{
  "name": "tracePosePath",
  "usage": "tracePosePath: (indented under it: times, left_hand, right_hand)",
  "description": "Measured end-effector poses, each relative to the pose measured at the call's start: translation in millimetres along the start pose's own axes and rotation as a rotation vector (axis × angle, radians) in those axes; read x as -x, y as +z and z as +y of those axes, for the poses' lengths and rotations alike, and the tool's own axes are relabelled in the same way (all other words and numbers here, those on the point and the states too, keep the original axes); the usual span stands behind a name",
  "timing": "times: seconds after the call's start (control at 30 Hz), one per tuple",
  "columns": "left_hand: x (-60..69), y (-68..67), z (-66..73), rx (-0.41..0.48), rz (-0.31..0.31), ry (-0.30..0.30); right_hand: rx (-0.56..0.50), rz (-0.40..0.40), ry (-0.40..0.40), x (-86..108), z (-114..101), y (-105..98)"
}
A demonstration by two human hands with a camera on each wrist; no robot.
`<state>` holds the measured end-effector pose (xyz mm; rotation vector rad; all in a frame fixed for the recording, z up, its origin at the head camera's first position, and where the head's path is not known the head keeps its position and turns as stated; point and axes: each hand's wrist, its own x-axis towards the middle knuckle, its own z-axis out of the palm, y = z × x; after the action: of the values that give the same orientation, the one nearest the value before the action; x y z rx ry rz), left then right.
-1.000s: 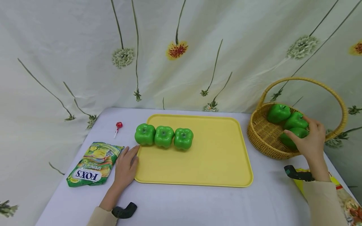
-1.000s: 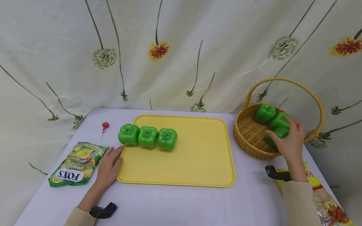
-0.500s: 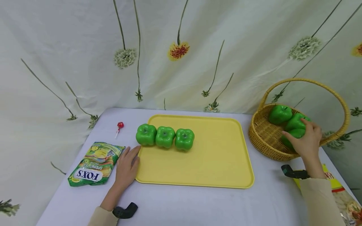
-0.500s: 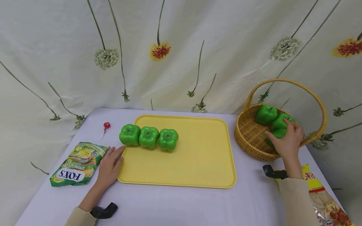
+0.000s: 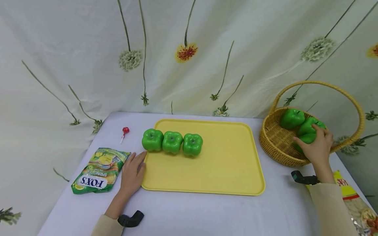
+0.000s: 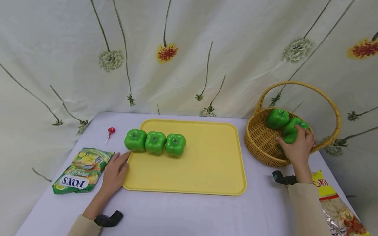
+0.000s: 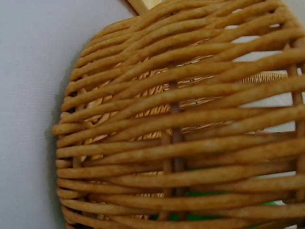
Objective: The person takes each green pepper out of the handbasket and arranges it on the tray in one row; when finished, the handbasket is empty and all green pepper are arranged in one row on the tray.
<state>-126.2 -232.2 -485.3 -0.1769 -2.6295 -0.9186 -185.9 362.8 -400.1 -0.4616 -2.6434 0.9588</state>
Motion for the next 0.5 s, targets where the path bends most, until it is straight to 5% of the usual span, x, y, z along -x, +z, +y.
tracePosePath:
  times: [0.5]
  left_hand:
    - [0.0, 0.4, -1.1, -0.018, -0.004, 0.001]
  right_hand:
    - [0.055, -0.033, -0.001, -2.1, 0.0, 2.3]
